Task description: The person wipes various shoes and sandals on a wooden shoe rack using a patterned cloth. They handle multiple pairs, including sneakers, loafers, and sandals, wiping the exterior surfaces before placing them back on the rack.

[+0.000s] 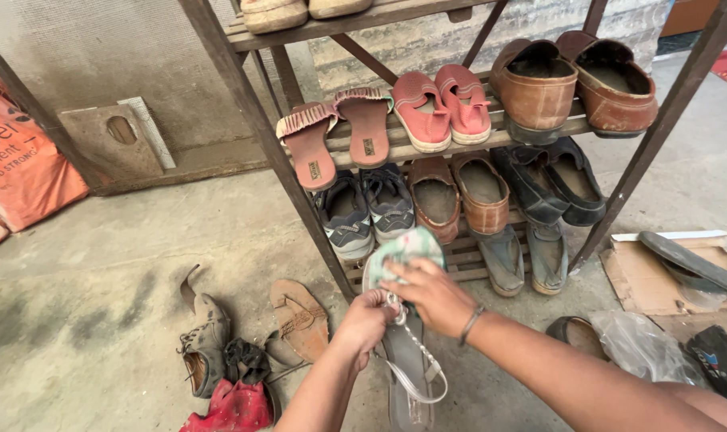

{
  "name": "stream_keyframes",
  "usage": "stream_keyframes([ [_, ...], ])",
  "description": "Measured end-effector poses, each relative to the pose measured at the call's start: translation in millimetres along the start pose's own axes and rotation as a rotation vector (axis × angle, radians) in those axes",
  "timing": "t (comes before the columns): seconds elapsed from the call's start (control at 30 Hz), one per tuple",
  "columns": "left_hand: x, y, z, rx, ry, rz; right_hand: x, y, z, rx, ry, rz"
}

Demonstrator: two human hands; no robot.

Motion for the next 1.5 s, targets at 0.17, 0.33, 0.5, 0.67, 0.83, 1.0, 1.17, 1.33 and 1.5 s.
stream_keyframes([
  [0.17,-4.9,-5.8,0.2,-0.048,0.001,0.015,-13.4,4.2,11.4,0.213,0.072,0.094],
  [0.33,-7.7,-1.2,-10.4,-0.185,-0.035,-0.016,-23.2,7.3,27.7,0.27,0.07,0.199],
  [0.5,-12.0,4.6,-5.5,-0.281,-0.026,0.027,-29.0,2.5,36.7,0.387,0.081,0.389],
  [0.67,-19.3,19.5,-15.6,-0.389,-0.039,0.008,-38.1,-21.9,45.8,0.33,-0.113,0.18],
  [0.83,-8.6,4.4,-18.2,-0.232,0.015,0.044,-32.5,1.4,57.1,0.212,-0.29,0.222],
  [1.0,-6.8,14.1,-26.6,-0.207,0.087,0.078,-31.3,75.2,49.1,-0.269,-0.492,0.417],
  [1.17,-5.0,19.5,-38.3,-0.2,0.037,0.114,-31.3,104.5,18.8,0.479,-0.134,0.981],
  [1.33,-11.9,21.7,-32.3,0.182,0.089,0.118,4.3,73.9,-9.4,1.04,0.191,0.793],
  [1.5,-24.2,31.4,-14.2,0.867,0.112,0.454,22.0,37.6,-32.5,0.611,0.173,0.262],
])
Point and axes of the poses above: each hand's wrist, its own x-axis towards the middle knuckle, its own z-axis out of the palm, y = z × x, the point moved 2 cm from there along x, towards the middle knuckle, and after that the axes turned 14 degrees about -x, right-handed, at the moved point
